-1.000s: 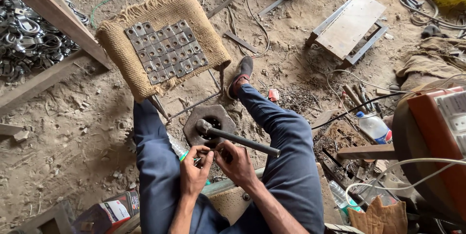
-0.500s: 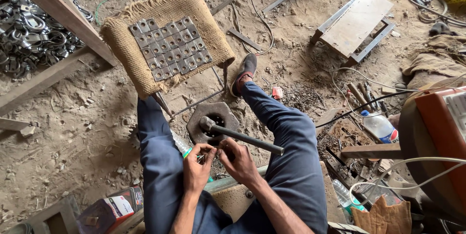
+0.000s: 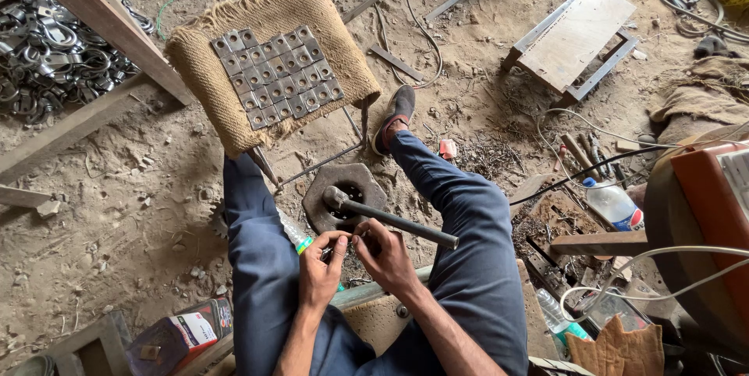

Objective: The person sits on a wooden bench in a workshop and uses a hammer to strike a metal rod placed on an anvil. They repeatedly adjust the rod's position and strike it with the hammer, likely to shape or flatten the metal.

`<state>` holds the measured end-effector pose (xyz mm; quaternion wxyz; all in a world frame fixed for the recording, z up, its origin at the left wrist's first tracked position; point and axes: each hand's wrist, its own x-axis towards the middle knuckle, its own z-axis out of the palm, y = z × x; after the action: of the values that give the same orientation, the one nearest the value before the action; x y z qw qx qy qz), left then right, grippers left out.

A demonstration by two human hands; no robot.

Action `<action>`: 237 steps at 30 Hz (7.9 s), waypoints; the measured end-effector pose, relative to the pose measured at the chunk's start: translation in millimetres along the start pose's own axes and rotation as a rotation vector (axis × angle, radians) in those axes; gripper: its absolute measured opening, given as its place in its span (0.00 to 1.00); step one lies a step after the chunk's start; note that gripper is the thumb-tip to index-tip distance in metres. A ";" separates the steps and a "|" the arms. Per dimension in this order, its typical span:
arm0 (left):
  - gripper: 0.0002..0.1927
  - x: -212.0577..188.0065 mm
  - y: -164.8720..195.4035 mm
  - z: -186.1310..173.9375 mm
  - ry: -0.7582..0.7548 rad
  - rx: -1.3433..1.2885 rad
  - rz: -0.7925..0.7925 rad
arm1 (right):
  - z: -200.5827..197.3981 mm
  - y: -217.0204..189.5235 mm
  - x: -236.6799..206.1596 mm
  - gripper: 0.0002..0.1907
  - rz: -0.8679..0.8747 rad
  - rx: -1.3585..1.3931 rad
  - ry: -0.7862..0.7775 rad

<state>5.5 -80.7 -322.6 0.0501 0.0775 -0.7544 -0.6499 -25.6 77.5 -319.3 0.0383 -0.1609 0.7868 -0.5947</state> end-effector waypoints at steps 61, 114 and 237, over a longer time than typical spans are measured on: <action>0.07 -7.3 -17.9 -12.7 0.087 0.037 0.005 | 23.6 14.7 -6.7 0.05 0.063 -0.040 -0.027; 0.09 13.9 -0.1 9.8 0.037 0.136 -0.020 | -16.9 -9.8 18.7 0.04 0.020 -0.038 0.022; 0.12 -2.7 -12.4 13.9 0.053 -0.125 -0.043 | -8.7 22.8 -6.0 0.07 -0.038 -0.039 0.110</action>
<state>6.4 -68.5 -336.9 0.0608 0.1077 -0.7090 -0.6942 -26.8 92.9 -339.2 -0.0194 -0.1437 0.7959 -0.5878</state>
